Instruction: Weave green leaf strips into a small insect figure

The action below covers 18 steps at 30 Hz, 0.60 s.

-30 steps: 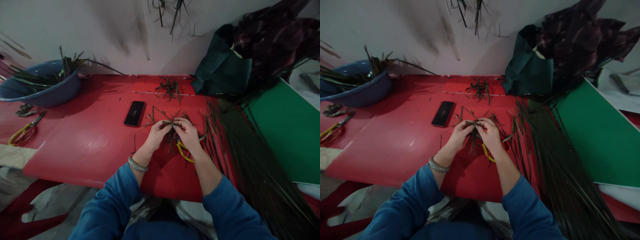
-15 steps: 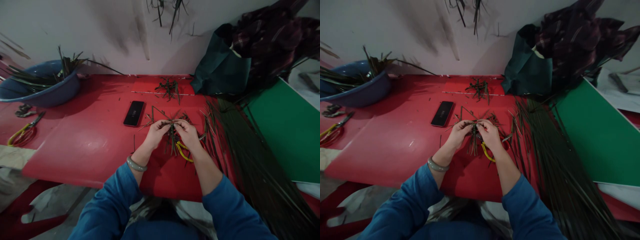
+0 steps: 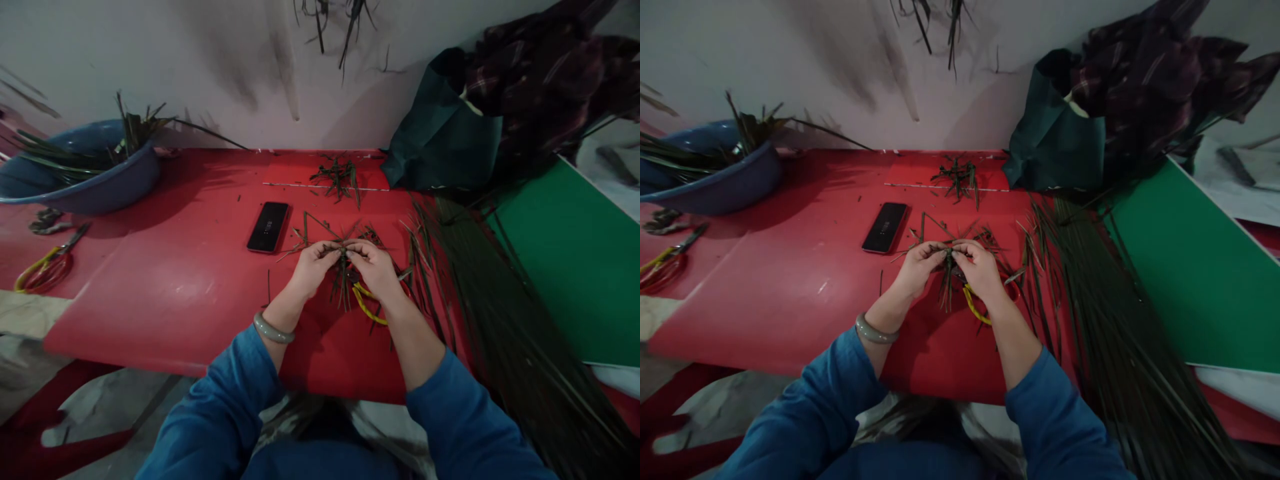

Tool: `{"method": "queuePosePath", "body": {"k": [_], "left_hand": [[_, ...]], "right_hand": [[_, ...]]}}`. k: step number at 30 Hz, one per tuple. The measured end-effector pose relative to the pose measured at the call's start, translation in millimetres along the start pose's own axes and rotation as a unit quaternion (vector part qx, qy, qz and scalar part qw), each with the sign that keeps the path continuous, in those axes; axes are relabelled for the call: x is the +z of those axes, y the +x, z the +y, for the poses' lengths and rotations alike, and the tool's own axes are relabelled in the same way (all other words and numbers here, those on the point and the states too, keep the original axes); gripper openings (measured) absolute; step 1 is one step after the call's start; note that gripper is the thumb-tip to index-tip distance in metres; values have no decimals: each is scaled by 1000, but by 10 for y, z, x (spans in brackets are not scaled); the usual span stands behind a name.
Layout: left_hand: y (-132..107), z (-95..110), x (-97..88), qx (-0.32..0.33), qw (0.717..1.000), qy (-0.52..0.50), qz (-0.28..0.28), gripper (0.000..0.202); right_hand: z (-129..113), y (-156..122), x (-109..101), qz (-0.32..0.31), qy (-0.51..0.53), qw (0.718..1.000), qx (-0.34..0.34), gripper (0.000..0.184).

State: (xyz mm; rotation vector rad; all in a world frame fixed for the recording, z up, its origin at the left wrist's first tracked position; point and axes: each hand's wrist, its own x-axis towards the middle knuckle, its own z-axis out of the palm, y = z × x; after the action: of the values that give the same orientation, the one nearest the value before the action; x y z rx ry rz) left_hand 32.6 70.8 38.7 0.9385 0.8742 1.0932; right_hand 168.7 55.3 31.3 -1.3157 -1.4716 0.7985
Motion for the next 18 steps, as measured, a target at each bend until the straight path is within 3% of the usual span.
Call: {"method": "queuePosePath", "body": {"k": [18], "left_hand": [[-8,-25,11,8,1000,5,-1,15]], "right_hand": [[40,9,-14,-9,5,1000,12,14]]}}
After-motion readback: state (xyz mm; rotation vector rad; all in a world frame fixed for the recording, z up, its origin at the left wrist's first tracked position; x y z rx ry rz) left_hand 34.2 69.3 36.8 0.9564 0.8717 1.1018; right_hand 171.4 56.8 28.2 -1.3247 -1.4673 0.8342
